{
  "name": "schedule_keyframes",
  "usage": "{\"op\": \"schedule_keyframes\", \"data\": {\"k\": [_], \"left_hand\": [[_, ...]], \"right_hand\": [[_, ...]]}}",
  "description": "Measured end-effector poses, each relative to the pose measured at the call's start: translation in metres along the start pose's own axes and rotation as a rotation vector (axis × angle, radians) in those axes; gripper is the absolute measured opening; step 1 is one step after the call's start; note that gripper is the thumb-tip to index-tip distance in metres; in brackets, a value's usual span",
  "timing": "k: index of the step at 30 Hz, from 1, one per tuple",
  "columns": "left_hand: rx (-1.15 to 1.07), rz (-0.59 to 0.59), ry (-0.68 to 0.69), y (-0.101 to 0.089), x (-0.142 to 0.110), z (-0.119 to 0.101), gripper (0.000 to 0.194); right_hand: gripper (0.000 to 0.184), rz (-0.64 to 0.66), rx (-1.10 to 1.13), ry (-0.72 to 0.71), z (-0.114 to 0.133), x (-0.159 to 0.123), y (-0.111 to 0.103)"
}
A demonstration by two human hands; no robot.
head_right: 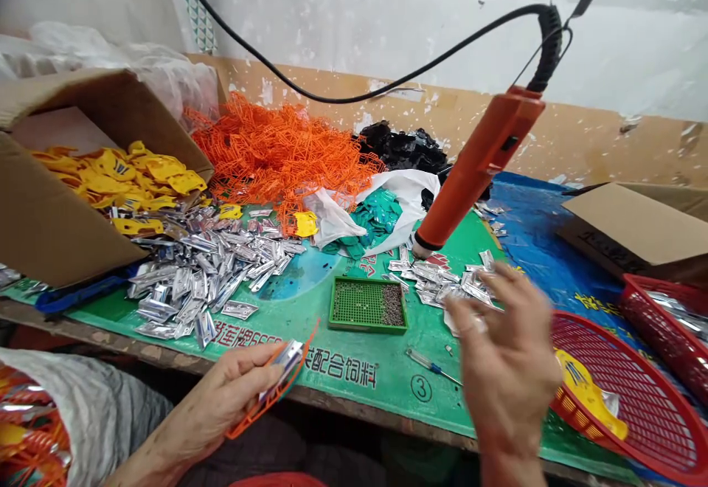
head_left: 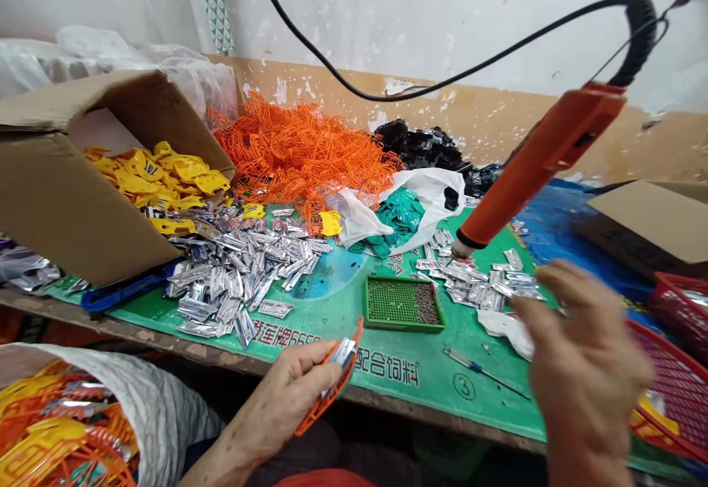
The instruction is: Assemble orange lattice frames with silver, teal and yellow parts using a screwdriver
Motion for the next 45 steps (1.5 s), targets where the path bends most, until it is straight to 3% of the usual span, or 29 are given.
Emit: {"op": "schedule_keyframes", "data": {"k": [1,2,3,5,6,10,13,17,20,25,32,39,45], "left_hand": [[0.005,-0.051,0.017,-0.004,0.002,0.0,0.031],[0.011,-0.088,0.033,-0.006,0.003,0.0,0.031],[0.016,-0.114,0.045,-0.008,0.005,0.0,0.032],[0.025,-0.138,0.06,-0.008,0.008,0.0,0.034],[0.031,-0.139,0.063,-0.007,0.009,-0.001,0.035],[0.08,-0.145,0.05,-0.004,0.014,-0.003,0.037],[0.13,-0.161,0.023,-0.007,0.018,-0.003,0.035],[0.128,-0.151,-0.008,-0.011,0.025,0.0,0.034],[0.191,-0.174,-0.019,-0.012,0.03,-0.001,0.035],[0.241,-0.152,-0.032,-0.011,0.036,-0.006,0.033],[0.121,-0.186,-0.064,-0.011,0.037,-0.007,0.033],[0.014,-0.21,-0.102,-0.005,0.035,-0.003,0.032],[-0.033,-0.145,-0.087,-0.006,0.038,0.004,0.033]], "right_hand": [[0.052,-0.135,-0.113,0.02,-0.009,0.02,-0.004],[0.059,-0.192,-0.172,0.062,-0.017,0.04,-0.005],[0.065,-0.189,-0.16,0.108,-0.026,0.059,-0.001],[0.084,-0.116,0.101,0.181,-0.038,0.089,0.016],[0.083,-0.055,0.209,0.195,-0.041,0.1,0.027],[0.045,0.169,0.563,0.259,-0.037,0.117,0.072],[0.041,0.217,0.682,0.306,-0.028,0.114,0.086],[0.04,0.306,0.76,0.448,-0.015,0.101,0.087],[0.045,0.381,0.83,0.475,0.003,0.084,0.089],[0.046,0.29,0.818,0.492,0.024,0.045,0.097],[0.022,0.238,0.774,0.505,0.021,0.011,0.113],[0.015,0.263,0.773,0.458,0.02,0.002,0.12],[0.014,0.271,0.727,0.454,0.019,-0.002,0.123]]}}
Point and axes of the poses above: each hand's wrist, its own x-axis towards the middle knuckle, its own y-axis out of the palm, z = x × y, the point moved 2 cm from there along x, towards the middle knuckle, and after that the axes turned 10 degrees about -y, right-handed, at the moved point
